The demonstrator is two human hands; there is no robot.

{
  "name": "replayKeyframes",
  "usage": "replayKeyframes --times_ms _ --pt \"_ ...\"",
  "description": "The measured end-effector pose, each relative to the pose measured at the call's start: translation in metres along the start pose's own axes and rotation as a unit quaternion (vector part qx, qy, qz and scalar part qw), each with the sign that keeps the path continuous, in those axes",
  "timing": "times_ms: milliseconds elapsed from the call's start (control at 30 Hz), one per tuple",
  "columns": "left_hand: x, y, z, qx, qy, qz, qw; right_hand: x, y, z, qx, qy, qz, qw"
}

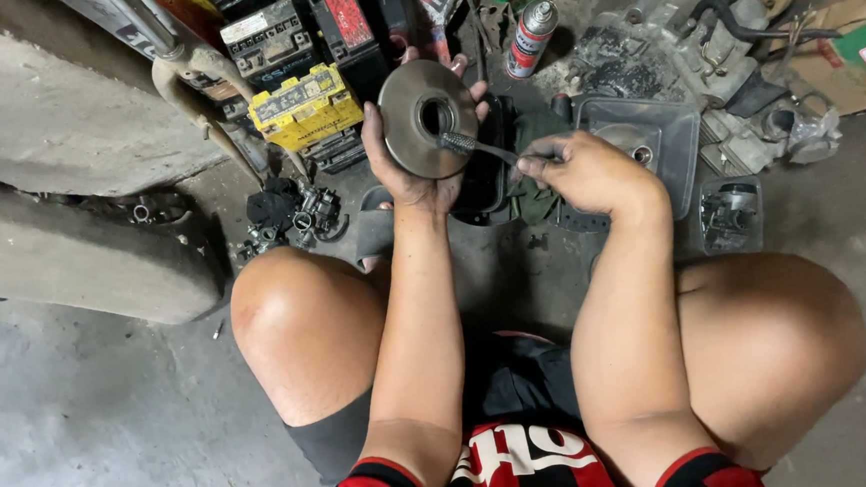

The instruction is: Cleaning the internal surfaces of a motorcycle CVT pulley using a small brush to remove dirt and grime.

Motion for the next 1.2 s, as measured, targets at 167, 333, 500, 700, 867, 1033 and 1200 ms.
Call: replayKeyframes --times_ms 167,333,500,700,867,1033,1200 --pt "0.005 -0.005 0.001 0.011 0.008 -0.019 1.0 0.003 0.013 0.002 -0.018 0.02 -0.009 1.0" --pt "0.006 -0.002 0.004 -0.067 0.034 0.009 0.997 0.004 0.032 0.008 -0.027 0.077 0.016 0.997" --pt "0.02 0.009 0.003 -0.104 0.089 0.035 0.99 0.002 0.023 0.015 -0.026 0.169 -0.036 0.985" --pt "0.021 0.011 0.003 -0.149 0.101 0.045 0.983 -0.035 0.025 0.046 0.016 0.235 -0.076 0.969" --pt "0.023 0.015 0.001 -0.14 0.083 0.04 0.986 -0.056 0.035 0.065 0.011 0.252 -0.047 0.967" --pt "0.018 0.017 0.002 -0.147 0.064 0.043 0.986 -0.06 0.031 0.072 -0.019 0.246 -0.037 0.968" --pt "0.022 0.015 0.001 -0.126 0.069 0.016 0.989 -0.064 0.029 0.076 -0.015 0.255 -0.016 0.967"
Point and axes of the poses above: each hand's wrist, its own z-axis towards the middle knuckle, its own x-axis out of the back of the hand, y = z × x, the point moved 5 cm from there along z, towards the middle knuckle, and after that the axes turned 2 degrees about y, right-handed, at the moved point
